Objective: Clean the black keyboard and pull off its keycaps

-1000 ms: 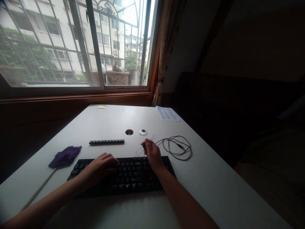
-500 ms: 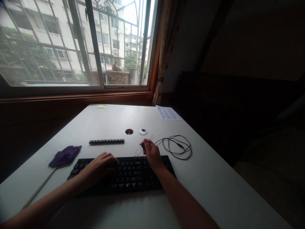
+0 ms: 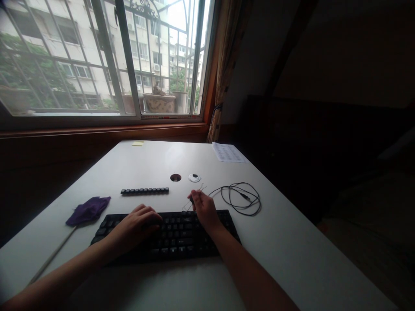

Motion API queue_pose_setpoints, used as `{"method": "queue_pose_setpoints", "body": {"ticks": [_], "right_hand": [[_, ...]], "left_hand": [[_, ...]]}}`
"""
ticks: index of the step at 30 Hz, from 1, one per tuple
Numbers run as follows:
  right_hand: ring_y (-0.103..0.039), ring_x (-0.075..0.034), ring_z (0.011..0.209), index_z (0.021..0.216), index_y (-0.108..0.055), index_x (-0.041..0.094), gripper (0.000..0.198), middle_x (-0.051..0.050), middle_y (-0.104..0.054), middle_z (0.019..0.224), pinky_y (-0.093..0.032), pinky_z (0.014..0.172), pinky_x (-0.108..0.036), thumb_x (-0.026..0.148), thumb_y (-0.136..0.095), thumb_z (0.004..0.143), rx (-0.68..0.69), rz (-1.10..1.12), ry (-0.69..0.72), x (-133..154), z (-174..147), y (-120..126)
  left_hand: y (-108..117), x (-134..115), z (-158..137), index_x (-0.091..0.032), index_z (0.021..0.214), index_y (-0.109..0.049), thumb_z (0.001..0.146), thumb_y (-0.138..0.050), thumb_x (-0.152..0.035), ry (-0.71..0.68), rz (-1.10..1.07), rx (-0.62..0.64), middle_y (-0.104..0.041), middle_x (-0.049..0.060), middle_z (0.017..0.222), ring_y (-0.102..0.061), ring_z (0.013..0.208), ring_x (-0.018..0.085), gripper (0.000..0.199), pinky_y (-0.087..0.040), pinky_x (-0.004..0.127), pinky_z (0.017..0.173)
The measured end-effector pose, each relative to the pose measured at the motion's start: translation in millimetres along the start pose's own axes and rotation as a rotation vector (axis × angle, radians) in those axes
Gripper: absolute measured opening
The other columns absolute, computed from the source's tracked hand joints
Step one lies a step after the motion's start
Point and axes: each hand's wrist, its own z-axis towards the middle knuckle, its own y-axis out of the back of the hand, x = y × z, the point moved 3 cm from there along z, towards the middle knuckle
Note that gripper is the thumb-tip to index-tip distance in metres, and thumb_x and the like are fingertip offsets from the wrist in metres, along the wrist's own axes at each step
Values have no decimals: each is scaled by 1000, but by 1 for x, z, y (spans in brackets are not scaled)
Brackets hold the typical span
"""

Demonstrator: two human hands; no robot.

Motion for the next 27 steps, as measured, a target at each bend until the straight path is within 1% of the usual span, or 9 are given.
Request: {"method": "queue_pose_setpoints", "body": {"ticks": [5,9,11,13,16,20,24,27], "right_hand": [[-52,-14,51,82,-67,20,45,2,-53,56,-42,56,-27,55,-42,97,80,-84,65,1,0,-5],[-56,-16,55,81,-66,20,44,1,-55,57,-44,60,-28,53,-41,98,106,-131,90,0,2,-6],[-58,-16,60,79,-65,20,43,0,-58,62,-45,63,-29,51,-42,99,115,-156,127,0,3,-7],[-59,-17,67,77,-63,19,41,-2,-61,69,-45,68,-29,48,-43,99,128,-185,193,2,3,-8],[-59,-17,73,77,-60,20,36,-3,-61,76,-45,73,-30,42,-44,100,148,-225,279,4,2,-10],[-57,-16,72,76,-57,20,35,-2,-59,76,-44,73,-29,38,-42,101,181,-262,315,6,0,-11],[-55,-16,75,73,-55,20,33,-3,-57,78,-43,72,-28,37,-46,99,265,-423,383,7,-4,-17],[-54,-17,76,72,-54,20,30,-3,-56,77,-42,73,-29,35,-51,97,232,-511,380,5,-5,-19]], "left_hand": [[2,-3,0,-23,107,-65,93,-60,-18,2,18,13,-66,5,104,-55,98,25,16,-52,37,83],[-1,-2,0,-23,108,-65,93,-59,-17,-6,29,17,-66,5,104,-54,97,25,18,-52,37,83],[-1,-1,0,-23,108,-65,93,-59,-17,-9,30,15,-66,5,104,-54,97,25,17,-52,37,83],[-1,-1,0,-23,107,-65,93,-58,-17,-11,30,11,-66,5,103,-54,97,25,16,-52,38,84],[-1,-1,0,-23,107,-65,93,-59,-17,-14,35,11,-67,5,103,-54,97,25,16,-51,38,84],[-1,-1,0,-23,108,-65,93,-59,-16,-12,38,17,-67,5,104,-54,97,24,17,-51,37,84],[-1,-2,0,-24,107,-65,92,-60,-16,-13,45,10,-66,4,103,-54,97,24,18,-51,37,84],[0,-2,0,-23,107,-64,92,-60,-15,-24,43,5,-66,4,103,-54,97,24,18,-51,37,84]]}}
